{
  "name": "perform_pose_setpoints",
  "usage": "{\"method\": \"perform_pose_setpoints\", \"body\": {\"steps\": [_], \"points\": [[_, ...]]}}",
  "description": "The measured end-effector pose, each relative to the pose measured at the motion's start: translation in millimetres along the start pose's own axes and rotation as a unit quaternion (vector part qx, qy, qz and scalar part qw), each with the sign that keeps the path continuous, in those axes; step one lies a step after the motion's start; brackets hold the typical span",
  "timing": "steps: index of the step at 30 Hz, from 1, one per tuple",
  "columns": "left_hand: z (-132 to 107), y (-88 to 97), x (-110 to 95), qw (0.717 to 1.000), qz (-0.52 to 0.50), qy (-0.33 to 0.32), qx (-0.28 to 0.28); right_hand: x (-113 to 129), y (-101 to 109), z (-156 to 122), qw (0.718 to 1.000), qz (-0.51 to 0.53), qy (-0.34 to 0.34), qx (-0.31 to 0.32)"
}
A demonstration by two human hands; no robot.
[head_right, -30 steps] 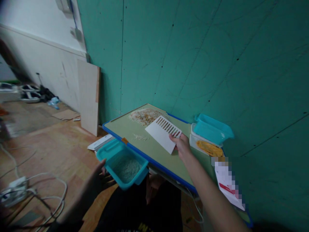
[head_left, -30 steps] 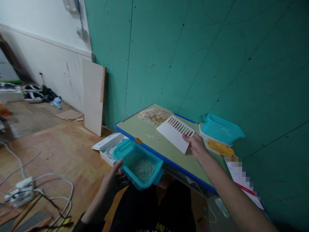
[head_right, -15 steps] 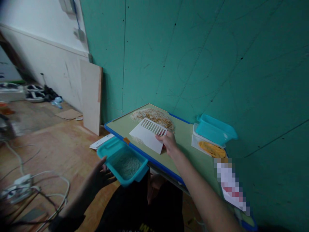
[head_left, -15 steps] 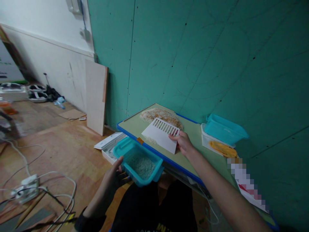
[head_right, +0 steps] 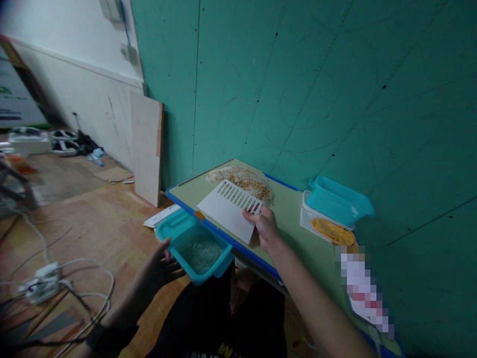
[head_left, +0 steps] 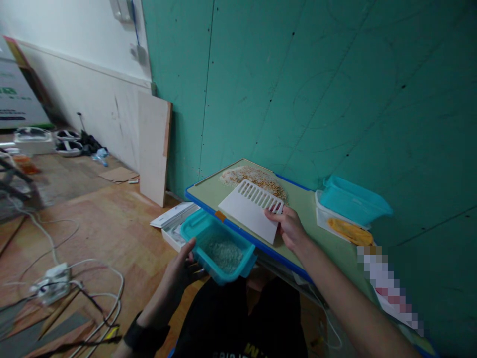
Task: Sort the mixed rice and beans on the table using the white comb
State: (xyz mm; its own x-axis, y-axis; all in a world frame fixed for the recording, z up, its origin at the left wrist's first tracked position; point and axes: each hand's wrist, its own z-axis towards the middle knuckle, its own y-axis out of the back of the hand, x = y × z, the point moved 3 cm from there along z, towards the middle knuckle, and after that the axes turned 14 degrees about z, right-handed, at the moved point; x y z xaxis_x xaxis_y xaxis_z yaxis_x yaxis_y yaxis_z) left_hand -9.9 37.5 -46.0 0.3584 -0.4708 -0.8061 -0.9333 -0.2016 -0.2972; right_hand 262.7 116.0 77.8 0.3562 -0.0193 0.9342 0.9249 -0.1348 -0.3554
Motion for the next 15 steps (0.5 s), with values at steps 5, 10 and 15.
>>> {"method": "perform_pose_setpoints", "body": {"steps": [5,10,15], "points": [[-0.8,-2.0,-0.8,1.000,-0.006,0.003,-0.003,3.3,7.9,3.4,0.998,-0.031,0.020,-0.054],[-5.6,-5.8,-3.3,1.000,-0.003,-0.003,-0.017,-3.5,3.9,-4.5,0.999,-0.030,0.006,-0.025],[-12.5,-12.5,-4.3,1.000,-0.006,-0.002,-0.026,-3.3,-0.5,-9.5,1.000,-0.022,-0.003,-0.007]]}}
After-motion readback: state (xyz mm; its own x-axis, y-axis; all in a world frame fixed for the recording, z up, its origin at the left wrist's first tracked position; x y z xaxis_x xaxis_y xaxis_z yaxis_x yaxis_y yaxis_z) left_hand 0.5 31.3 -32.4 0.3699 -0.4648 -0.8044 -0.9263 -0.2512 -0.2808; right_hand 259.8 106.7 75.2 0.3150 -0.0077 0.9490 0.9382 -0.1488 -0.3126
